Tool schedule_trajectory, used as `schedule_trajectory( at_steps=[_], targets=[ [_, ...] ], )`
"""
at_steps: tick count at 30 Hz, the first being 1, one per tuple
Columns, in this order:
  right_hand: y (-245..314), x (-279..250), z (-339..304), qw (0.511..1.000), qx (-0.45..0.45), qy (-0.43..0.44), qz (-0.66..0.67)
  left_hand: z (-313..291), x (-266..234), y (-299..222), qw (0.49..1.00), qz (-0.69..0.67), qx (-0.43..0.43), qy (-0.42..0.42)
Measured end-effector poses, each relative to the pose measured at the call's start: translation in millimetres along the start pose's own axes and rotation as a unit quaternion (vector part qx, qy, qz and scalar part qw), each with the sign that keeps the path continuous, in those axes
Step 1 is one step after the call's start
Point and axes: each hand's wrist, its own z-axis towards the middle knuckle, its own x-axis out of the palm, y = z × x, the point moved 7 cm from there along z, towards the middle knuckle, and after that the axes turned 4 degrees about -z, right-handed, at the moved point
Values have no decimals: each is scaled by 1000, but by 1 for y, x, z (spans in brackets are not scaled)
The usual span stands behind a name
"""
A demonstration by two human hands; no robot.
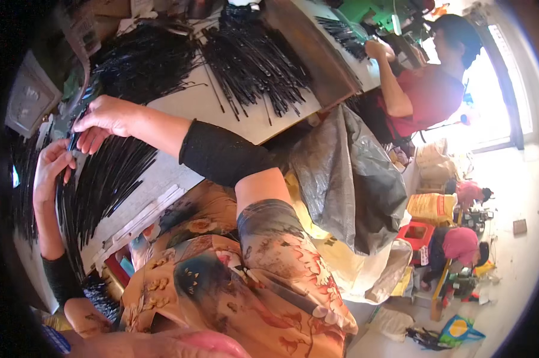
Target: The person aligns umbrella rib components in a riveting machine by hand, fastens them together, and sets the assembled ribs on the work table.
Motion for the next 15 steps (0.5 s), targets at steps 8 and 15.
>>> schedule_trajectory(
  at_steps=[8, 15],
  targets=[
    [17, -18, -6, 992, -31, -108, -49, -18, -7, -32, 995, 49, 10, -85],
    [20, -24, -11, 989, -67, -132, 0, -20, -13, -31, 990, -42, 59, -123]
  ],
)
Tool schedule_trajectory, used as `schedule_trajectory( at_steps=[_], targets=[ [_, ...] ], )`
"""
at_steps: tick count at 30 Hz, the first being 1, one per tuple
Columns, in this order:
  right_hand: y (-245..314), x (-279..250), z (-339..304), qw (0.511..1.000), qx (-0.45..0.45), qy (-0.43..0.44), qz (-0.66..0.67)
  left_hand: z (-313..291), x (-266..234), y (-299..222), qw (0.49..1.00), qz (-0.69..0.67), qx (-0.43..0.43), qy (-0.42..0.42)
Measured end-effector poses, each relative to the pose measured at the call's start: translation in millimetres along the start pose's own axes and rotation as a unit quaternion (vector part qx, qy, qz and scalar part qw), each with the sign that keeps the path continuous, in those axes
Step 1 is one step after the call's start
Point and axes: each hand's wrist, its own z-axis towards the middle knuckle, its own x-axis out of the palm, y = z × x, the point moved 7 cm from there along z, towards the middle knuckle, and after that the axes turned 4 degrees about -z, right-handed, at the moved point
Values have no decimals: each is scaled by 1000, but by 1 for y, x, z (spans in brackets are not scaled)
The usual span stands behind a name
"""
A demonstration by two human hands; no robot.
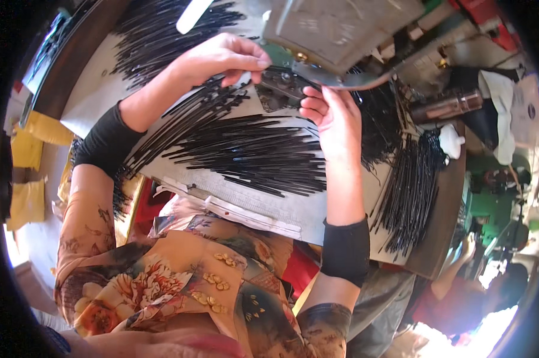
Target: The person aligns umbrella rib components in a riveting machine by hand, fastens them together, and sets the assembled ribs on the work table.
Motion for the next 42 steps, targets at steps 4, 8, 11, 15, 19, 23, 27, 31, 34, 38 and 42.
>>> schedule_trajectory(
  at_steps=[4, 8, 11, 15, 19, 23, 27, 31, 34, 38, 42],
  targets=[
    [2, 1, 2, 1000, -16, -20, -17, 5, -1, 5, 1000, -20, 8, -6],
    [1, -3, 5, 999, -17, -26, -28, 9, 1, 11, 1000, -28, 3, -9],
    [4, -3, 3, 999, -18, -24, -23, 9, 2, 6, 999, -30, 12, -6],
    [5, -1, 3, 999, -24, -17, -23, 8, 1, 6, 1000, -21, 8, -5],
    [1, -5, 4, 999, -16, -20, -22, 8, 2, 10, 999, -38, -7, -5],
    [2, -3, 5, 999, -18, -22, -28, 7, -2, 9, 1000, -27, -9, -8],
    [2, -5, 4, 999, -17, -22, -29, 9, 1, 10, 999, -29, -6, -15],
    [-2, -6, 6, 999, -10, -32, -31, 9, -1, 12, 1000, -24, -17, -10],
    [-4, -9, 7, 999, 9, -38, -22, 9, 0, 10, 999, -25, -26, -7],
    [-6, -12, 6, 999, 16, -46, -18, 10, 1, 11, 999, -29, -24, -10],
    [-9, -14, 10, 999, 16, -42, -9, 7, -1, 7, 999, -13, -21, -24]
  ],
)
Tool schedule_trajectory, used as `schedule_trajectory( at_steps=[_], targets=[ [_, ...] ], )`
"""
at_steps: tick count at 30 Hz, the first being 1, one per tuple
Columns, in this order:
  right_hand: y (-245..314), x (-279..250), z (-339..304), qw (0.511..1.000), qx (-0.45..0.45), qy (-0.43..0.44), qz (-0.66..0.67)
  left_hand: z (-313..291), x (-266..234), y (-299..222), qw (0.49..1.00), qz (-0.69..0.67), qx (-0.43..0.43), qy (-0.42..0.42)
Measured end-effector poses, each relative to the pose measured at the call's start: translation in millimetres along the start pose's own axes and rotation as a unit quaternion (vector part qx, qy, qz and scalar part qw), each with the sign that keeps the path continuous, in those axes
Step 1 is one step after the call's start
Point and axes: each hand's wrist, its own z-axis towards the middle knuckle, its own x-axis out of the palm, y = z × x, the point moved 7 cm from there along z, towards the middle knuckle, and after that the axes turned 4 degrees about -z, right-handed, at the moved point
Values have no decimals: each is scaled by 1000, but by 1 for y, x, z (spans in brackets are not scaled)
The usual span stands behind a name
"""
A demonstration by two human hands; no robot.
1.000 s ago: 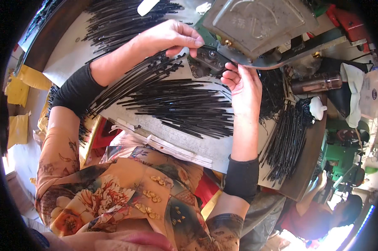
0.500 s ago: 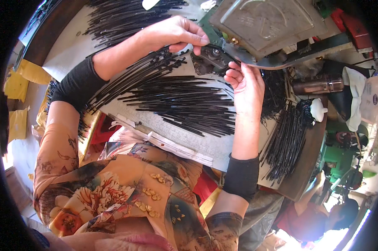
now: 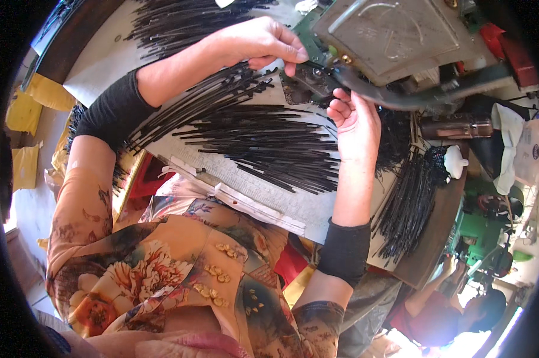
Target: The person aligns umbrella rib components in a riveting machine by hand, fastens them together, and sets the assembled ribs on the work table.
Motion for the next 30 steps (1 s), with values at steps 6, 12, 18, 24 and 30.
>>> schedule_trajectory(
  at_steps=[6, 12, 18, 24, 30],
  targets=[
    [14, -2, -3, 999, -35, -13, -30, -4, 2, -13, 999, 18, 24, 27],
    [32, 15, -18, 906, -124, -19, -404, -4, 13, 0, 993, 47, 13, 111],
    [22, 81, -45, 798, -202, 102, -559, -16, 36, 3, 977, 89, 21, 194],
    [24, 51, -39, 835, -98, 57, -538, -2, -4, 0, 987, 100, 16, 125],
    [18, 56, -39, 874, -45, 108, -471, -3, -6, 0, 901, 420, 46, 99]
  ],
)
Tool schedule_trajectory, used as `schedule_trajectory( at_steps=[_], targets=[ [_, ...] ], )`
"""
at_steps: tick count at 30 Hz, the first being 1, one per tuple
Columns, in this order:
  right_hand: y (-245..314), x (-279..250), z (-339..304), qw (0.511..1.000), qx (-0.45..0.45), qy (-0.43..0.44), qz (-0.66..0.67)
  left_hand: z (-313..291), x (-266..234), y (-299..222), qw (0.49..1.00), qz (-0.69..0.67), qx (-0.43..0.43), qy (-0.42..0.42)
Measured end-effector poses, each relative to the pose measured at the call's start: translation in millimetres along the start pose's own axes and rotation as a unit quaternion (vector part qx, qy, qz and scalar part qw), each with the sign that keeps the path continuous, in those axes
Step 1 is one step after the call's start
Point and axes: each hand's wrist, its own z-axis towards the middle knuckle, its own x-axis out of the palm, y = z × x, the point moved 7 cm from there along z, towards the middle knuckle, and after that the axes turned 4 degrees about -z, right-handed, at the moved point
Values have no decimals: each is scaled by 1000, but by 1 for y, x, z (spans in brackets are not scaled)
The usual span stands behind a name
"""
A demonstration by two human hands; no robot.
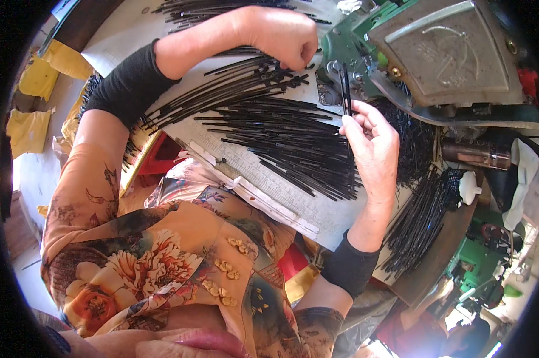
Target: The person aligns umbrella rib components in a riveting machine by hand, fastens them together, and sets the assembled ribs on the work table.
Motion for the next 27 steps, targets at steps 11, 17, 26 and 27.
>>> schedule_trajectory(
  at_steps=[11, 17, 26, 27],
  targets=[
    [-1, 17, -1, 992, 55, 79, 80, -8, -4, -17, 985, 122, 75, -101],
    [-5, 32, -3, 982, 76, 115, 128, 0, 5, -13, 975, -207, -7, -81],
    [-6, 31, -3, 979, 85, 100, 158, 2, 20, -14, 895, -422, -22, -146],
    [-6, 31, -3, 979, 84, 98, 158, 1, 20, -16, 896, -418, -26, -151]
  ],
)
